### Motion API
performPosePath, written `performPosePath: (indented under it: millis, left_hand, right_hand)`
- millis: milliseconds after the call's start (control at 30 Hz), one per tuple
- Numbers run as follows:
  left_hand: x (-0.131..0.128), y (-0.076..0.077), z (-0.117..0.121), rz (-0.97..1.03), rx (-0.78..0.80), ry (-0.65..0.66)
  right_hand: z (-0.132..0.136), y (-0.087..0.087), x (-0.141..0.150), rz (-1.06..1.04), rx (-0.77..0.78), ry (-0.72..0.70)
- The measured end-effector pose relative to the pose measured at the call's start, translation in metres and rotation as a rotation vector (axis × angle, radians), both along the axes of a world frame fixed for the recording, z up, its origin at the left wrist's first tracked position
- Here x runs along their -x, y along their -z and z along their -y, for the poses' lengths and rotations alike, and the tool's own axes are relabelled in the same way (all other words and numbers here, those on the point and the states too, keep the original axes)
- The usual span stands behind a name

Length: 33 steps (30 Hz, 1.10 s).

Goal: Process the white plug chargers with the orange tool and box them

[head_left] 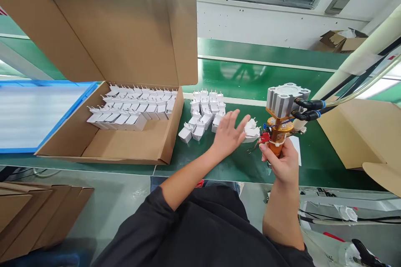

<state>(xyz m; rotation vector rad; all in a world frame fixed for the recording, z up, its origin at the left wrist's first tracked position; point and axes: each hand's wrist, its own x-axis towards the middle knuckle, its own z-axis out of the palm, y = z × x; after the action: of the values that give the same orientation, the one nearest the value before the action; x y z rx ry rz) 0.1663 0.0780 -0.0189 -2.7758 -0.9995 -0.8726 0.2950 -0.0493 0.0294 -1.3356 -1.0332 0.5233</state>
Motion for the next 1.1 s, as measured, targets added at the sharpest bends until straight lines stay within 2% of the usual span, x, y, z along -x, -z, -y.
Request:
performPosePath:
  millis: [67, 133, 267, 333, 400, 500, 600, 700, 800, 900, 967, 1033, 1100]
  left_hand:
    - [0.020, -0.005, -0.004, -0.011, 0.015, -0.121]
    - [0.031, -0.005, -0.012, -0.061, 0.076, -0.189]
    - [0.028, 0.002, -0.024, -0.131, 0.222, -0.224]
    - [0.027, -0.001, -0.022, -0.114, 0.279, -0.200]
    - [0.036, -0.011, -0.013, -0.064, 0.319, -0.133]
    - [0.071, -0.028, 0.014, 0.045, 0.381, 0.026]
    - [0.119, -0.032, 0.043, 0.148, 0.460, 0.120]
    - [0.156, -0.021, 0.064, 0.188, 0.534, 0.129]
    - [0.174, -0.003, 0.073, 0.251, 0.637, 0.139]
    - [0.176, 0.010, 0.074, 0.442, 0.810, 0.120]
    - [0.174, 0.015, 0.073, 0.587, 0.895, 0.062]
    - [0.173, 0.019, 0.074, 0.640, 0.890, -0.002]
    - [0.171, 0.020, 0.076, 0.558, 0.812, -0.018]
  right_hand:
    - [-0.001, 0.002, 0.000, 0.003, -0.002, 0.003]
    - [-0.003, 0.003, 0.001, -0.005, -0.001, 0.007]
    - [-0.007, 0.002, 0.005, -0.030, -0.006, -0.022]
    - [-0.008, 0.002, 0.007, -0.039, -0.020, -0.042]
    - [-0.009, 0.002, 0.009, -0.047, -0.036, -0.055]
    - [-0.009, 0.001, 0.012, -0.054, -0.051, -0.057]
    - [-0.010, 0.000, 0.017, -0.065, -0.057, -0.060]
    - [-0.013, 0.000, 0.026, -0.082, -0.066, -0.082]
    - [-0.018, 0.000, 0.039, -0.102, -0.062, -0.115]
    - [-0.023, 0.000, 0.051, -0.121, -0.066, -0.146]
    - [-0.027, -0.001, 0.059, -0.132, -0.078, -0.172]
    - [-0.030, -0.003, 0.067, -0.141, -0.088, -0.197]
    - [-0.033, -0.006, 0.074, -0.147, -0.086, -0.216]
